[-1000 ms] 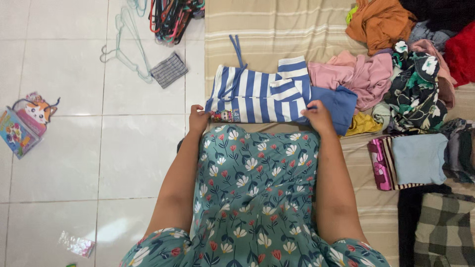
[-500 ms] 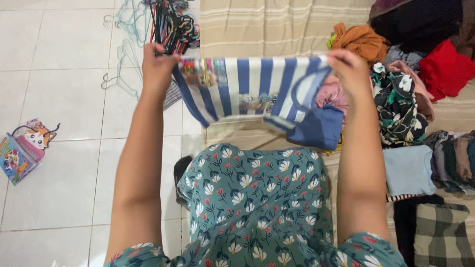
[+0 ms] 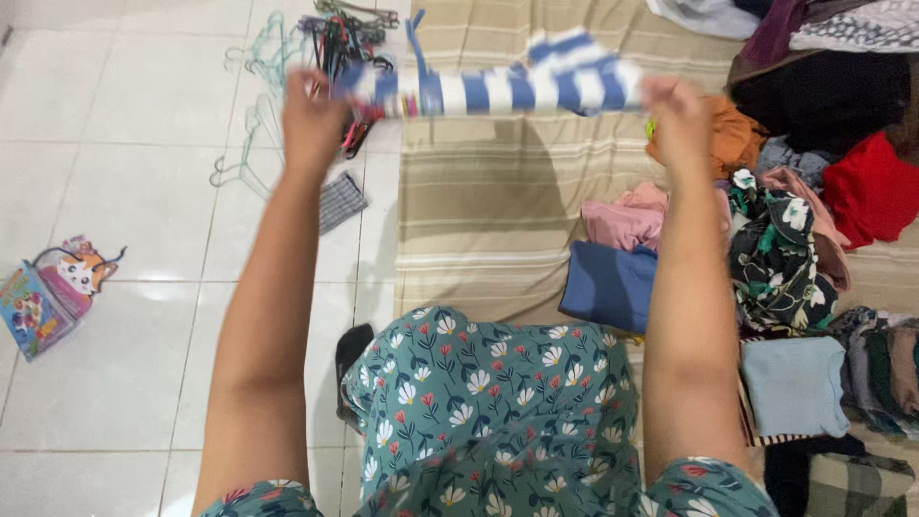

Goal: The person folds several items of clothing, including small shirts and pants, by hand on a bed.

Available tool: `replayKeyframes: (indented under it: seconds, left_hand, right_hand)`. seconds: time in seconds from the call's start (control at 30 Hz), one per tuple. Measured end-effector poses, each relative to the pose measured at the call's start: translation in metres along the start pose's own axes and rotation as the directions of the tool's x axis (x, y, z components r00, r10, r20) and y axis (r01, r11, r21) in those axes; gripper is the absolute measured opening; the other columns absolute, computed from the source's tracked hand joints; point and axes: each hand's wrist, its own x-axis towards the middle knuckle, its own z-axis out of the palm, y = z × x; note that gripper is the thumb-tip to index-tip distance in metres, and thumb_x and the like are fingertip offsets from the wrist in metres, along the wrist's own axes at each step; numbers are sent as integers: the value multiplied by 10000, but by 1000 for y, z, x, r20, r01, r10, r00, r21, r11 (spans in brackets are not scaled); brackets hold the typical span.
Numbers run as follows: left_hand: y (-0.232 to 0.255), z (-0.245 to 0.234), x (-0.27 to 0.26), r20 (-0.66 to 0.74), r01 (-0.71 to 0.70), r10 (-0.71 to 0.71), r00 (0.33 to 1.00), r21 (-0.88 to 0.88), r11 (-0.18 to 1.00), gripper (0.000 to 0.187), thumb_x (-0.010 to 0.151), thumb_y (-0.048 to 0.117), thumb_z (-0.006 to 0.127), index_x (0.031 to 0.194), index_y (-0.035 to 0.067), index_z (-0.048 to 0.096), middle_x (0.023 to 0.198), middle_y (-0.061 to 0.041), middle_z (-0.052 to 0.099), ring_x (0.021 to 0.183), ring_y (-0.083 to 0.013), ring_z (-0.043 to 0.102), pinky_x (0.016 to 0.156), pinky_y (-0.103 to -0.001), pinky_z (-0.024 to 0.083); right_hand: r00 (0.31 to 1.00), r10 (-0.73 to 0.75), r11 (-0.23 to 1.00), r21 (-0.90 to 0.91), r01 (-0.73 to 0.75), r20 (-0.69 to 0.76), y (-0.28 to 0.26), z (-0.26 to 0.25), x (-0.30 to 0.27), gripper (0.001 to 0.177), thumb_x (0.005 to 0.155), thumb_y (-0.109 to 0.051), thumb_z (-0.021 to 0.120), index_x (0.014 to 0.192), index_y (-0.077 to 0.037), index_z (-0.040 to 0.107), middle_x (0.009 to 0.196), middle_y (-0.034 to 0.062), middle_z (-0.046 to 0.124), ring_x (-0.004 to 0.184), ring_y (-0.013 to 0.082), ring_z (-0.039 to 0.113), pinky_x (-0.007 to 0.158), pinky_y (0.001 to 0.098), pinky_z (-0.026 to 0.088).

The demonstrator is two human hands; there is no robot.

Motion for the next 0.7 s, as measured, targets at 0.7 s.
replayKeyframes:
  seconds: [0.7]
  left_hand:
    - [-136, 20, -276, -21, 263, -296, 955, 519, 813, 554, 780, 118, 813, 1267, 66, 554, 1025, -123, 714, 960, -301, 624, 821, -444, 488]
  right_hand:
    - [910, 369, 551, -833, -53, 187, 56, 90, -229, 149, 845, -233, 712, 961, -184, 792, 1129, 81, 719, 1102, 347, 612, 931, 492, 493]
